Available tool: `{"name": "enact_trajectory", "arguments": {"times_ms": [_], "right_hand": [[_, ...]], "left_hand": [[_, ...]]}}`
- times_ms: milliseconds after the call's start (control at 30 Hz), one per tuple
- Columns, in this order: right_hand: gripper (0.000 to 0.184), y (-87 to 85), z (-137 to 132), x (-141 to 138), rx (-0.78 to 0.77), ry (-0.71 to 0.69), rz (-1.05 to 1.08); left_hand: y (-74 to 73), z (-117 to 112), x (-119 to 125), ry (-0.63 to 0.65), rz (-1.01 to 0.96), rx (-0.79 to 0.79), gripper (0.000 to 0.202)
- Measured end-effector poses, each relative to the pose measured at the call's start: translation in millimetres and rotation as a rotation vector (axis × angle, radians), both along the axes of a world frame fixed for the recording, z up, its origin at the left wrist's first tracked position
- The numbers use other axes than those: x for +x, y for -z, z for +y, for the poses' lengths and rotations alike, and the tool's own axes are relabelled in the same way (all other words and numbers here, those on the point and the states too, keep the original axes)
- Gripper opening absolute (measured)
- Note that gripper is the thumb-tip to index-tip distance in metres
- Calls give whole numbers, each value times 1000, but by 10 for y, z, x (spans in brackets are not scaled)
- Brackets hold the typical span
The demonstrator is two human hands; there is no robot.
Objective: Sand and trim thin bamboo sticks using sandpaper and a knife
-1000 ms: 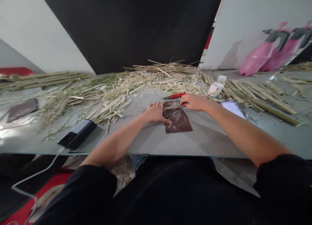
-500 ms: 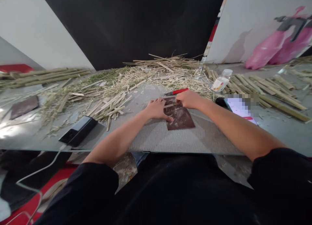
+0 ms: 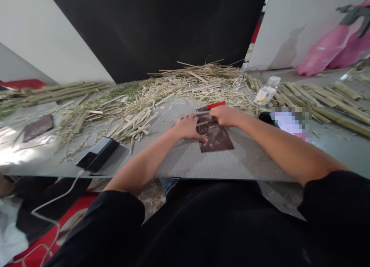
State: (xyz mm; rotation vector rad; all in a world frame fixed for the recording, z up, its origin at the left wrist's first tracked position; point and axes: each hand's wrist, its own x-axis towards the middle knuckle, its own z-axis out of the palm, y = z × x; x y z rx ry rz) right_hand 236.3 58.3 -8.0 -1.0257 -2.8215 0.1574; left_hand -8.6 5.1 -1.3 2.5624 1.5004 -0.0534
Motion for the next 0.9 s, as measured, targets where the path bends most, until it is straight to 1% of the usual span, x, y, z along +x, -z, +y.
{"name": "enact_trajectory", "arguments": {"times_ms": [67, 100, 167, 233, 300, 367, 467, 500, 533, 567, 633, 667, 733, 800, 900], "right_hand": [[18, 9, 53, 87, -11, 67, 25], [18, 15, 37, 58, -6, 70, 25], [16, 23, -68, -126, 20, 10, -1], [9, 22, -202, -353, 64, -88, -28], [9, 12, -263, -449, 82, -138, -24], [11, -2, -207, -344, 57, -98, -16], [17, -18, -30, -30, -6, 57, 15], [18, -21, 4, 28, -20, 92, 20], [19, -22, 11, 37, -29, 110, 19], [19, -22, -11, -4, -30, 98, 12], [15, -18, -110, -189, -15, 34, -11], [12, -16, -164, -294, 4, -26, -15], [9, -14, -217, -423, 14, -53, -26], [11, -15, -162, -373, -9, -23, -30], [17, -24, 15, -91, -43, 80, -9]], "left_hand": [[-22, -4, 13, -1, 11, -23, 125], [-31, -5, 17, 5, 12, -26, 125], [-38, -7, 18, 15, 4, -16, 122], [-34, -10, 10, 22, -5, -1, 116], [-26, -13, 2, 25, -9, 3, 111], [-22, -14, 0, 17, -5, -2, 115], [-26, -10, 10, -3, 11, -10, 124], [-28, -8, 13, -3, 18, -10, 124], [-29, -7, 16, -1, 23, -7, 124], [-30, -6, 17, 1, 23, -1, 122], [-28, -9, 13, 10, 14, 12, 118], [-27, -12, 9, 17, 7, 15, 116], [-27, -19, 0, 20, -5, 16, 117], [-28, -27, -5, 15, -6, 5, 122], [-29, -30, 3, 5, 2, -13, 134]]}}
